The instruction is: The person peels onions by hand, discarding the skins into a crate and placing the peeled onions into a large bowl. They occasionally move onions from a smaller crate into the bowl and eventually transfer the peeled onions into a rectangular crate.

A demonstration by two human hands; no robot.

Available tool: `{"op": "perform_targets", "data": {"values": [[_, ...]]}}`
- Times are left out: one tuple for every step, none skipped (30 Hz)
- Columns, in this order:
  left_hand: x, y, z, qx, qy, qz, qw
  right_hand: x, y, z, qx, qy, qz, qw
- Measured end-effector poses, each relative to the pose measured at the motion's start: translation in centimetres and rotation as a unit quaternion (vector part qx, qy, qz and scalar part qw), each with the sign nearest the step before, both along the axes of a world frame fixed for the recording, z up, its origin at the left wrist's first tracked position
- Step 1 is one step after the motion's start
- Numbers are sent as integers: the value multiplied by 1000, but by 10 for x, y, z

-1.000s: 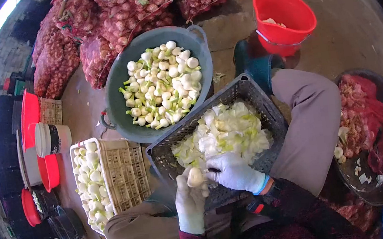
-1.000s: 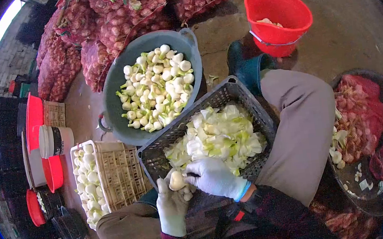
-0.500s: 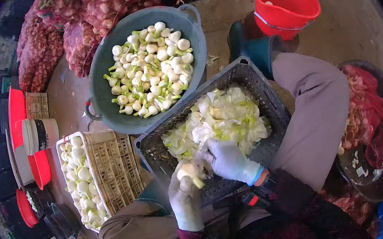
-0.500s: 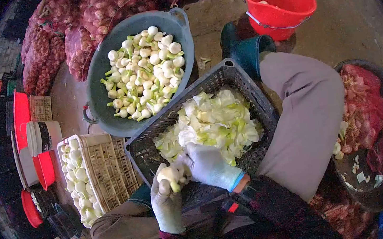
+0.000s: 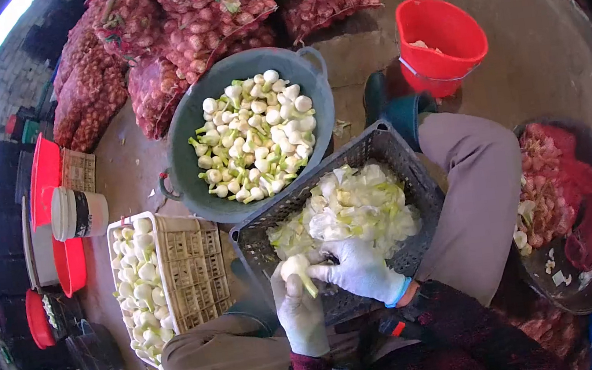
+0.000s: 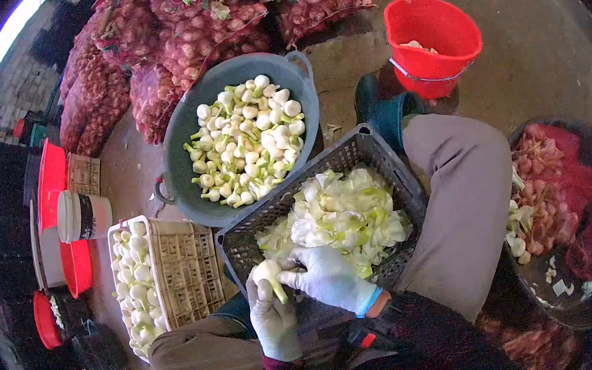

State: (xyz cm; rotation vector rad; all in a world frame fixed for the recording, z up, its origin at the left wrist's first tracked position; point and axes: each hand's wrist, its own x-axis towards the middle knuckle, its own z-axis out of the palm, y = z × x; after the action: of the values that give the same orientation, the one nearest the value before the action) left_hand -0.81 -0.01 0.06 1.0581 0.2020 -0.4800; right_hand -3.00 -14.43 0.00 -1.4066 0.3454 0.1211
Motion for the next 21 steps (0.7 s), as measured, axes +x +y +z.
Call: {"op": "perform_targets", "data": {"values": [[0,1,-10,-6,-14,11,1000,0,0,-2,6,25,0,1000],[0,-1,-13,-12,-26,23,999,-1,3,-6,11,31,-2,999],[-3,-1,-14,-8,-19,21,1000,-2,5,-13,-73,-9,-34,997],[-3,-3,-14,-4,-16,13,1000,-2,7,-19,-157,-49,-68,984],[-3,-6,-13,-1,-14,5,1000,1,9,-24,-156,-43,-71,984],[-3,-8,-15,1,-9,2,1000,4,12,-28,-199,-50,-97,974],[-2,-10,-16,8,-1,4,1000,5,12,-32,-242,-57,-123,961],[1,-14,-13,14,5,6,1000,6,11,-37,-242,-54,-125,961],[4,-17,-8,14,5,5,1000,8,8,-40,-173,-44,-141,974],[5,-19,0,41,11,-1,999,10,5,-43,-103,-33,-155,982],[7,-22,9,67,16,-4,998,8,0,-44,-170,-64,-149,972],[10,-24,15,65,17,0,998,11,0,-43,-172,-65,-144,972],[13,-26,19,112,35,-24,993,12,2,-43,-237,-99,-143,956],[12,-25,19,162,58,-47,984,10,6,-43,-298,-128,-138,936],[8,-18,-2,219,-14,-35,975,11,7,-41,-305,-121,-125,936],[5,-10,-9,221,-7,-27,975,12,6,-44,-303,-120,-115,938],[7,-2,-11,181,32,-41,982,14,4,-48,-231,-100,-128,959],[10,3,-12,140,68,-57,986,17,1,-52,-159,-81,-143,974],[11,6,-10,121,92,-62,986,19,-7,-54,-106,-64,-151,981],[12,8,-12,119,90,-61,987,23,-16,-57,-108,-67,-151,980],[13,9,-13,60,99,-59,992,26,-26,-59,-74,0,-178,981]]}}
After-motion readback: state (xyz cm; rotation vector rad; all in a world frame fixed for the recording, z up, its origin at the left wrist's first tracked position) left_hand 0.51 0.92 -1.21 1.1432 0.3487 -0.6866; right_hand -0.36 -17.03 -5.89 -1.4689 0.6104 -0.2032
